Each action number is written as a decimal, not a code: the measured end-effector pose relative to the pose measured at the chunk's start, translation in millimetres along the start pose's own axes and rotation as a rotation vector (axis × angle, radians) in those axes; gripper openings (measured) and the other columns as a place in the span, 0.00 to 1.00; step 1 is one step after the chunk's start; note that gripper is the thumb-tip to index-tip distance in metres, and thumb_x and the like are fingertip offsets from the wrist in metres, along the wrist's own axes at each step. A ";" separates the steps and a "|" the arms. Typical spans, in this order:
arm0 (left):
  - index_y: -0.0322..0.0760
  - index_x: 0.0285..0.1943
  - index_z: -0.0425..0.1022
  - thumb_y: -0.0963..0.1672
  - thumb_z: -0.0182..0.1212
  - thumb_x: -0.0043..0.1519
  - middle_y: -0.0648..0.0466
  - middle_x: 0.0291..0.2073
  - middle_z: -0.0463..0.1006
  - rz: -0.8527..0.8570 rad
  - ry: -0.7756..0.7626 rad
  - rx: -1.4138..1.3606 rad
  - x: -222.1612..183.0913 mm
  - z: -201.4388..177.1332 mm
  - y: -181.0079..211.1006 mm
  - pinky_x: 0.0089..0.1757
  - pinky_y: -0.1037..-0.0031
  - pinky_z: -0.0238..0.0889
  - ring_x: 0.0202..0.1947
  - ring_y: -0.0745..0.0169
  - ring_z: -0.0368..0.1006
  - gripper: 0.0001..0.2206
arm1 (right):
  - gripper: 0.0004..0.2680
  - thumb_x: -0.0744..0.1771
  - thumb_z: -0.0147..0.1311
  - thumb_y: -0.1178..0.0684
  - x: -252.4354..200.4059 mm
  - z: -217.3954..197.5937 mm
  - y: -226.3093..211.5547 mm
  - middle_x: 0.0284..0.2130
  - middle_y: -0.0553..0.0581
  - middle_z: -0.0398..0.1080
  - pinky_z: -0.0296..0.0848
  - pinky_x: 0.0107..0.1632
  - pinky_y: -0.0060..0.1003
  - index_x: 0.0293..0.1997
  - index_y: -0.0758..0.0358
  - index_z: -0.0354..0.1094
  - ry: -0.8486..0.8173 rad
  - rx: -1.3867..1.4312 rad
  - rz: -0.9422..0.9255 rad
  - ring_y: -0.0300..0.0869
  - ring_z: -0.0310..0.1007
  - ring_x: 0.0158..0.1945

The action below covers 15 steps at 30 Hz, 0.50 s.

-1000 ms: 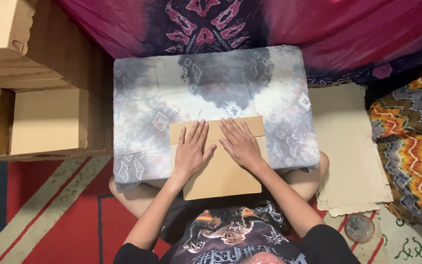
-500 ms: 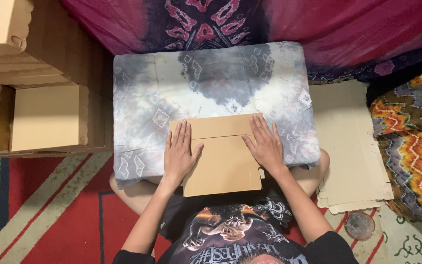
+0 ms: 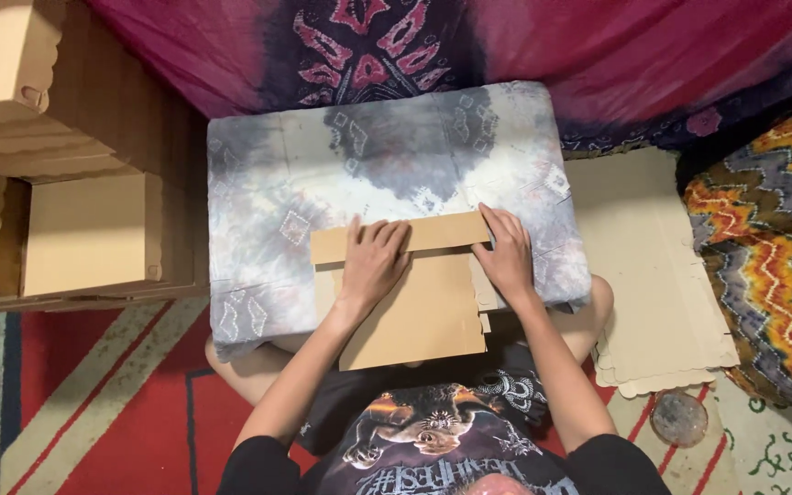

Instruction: Folding pre-cut cardboard sheets into packaging components

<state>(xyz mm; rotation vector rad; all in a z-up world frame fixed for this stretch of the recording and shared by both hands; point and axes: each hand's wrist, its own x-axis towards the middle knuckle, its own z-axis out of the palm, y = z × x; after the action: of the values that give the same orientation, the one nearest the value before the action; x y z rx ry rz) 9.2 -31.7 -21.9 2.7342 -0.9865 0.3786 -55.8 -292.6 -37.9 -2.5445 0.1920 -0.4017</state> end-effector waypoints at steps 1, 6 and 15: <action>0.48 0.67 0.72 0.52 0.64 0.59 0.57 0.56 0.78 0.002 -0.001 0.002 2.7 15.3 -1.2 0.65 0.42 0.45 0.60 0.59 0.69 0.25 | 0.27 0.60 0.64 0.56 2.6 3.8 1.2 0.55 0.53 0.71 0.63 0.62 0.49 0.68 0.53 0.64 0.001 0.002 0.001 0.49 0.64 0.66; 0.59 0.60 0.73 0.53 0.56 0.65 0.66 0.46 0.80 0.079 0.069 -0.003 22.7 52.2 2.5 0.57 0.63 0.62 0.51 0.68 0.75 0.15 | 0.13 0.58 0.64 0.54 14.2 19.8 1.1 0.49 0.42 0.68 0.66 0.56 0.43 0.44 0.40 0.76 0.121 -0.028 0.037 0.41 0.67 0.58; 0.48 0.63 0.72 0.49 0.65 0.58 0.58 0.46 0.81 0.069 0.273 0.098 71.8 25.3 -1.3 0.62 0.51 0.53 0.49 0.63 0.76 0.22 | 0.13 0.63 0.70 0.48 25.8 17.1 -16.5 0.36 0.55 0.75 0.70 0.47 0.49 0.47 0.55 0.73 0.272 0.189 0.063 0.54 0.76 0.43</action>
<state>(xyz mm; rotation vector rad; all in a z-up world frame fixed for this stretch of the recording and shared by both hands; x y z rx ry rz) 67.7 -80.5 -23.8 2.6416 -1.0122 0.8068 -25.0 -275.8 -36.4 -2.2860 0.3184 -0.7066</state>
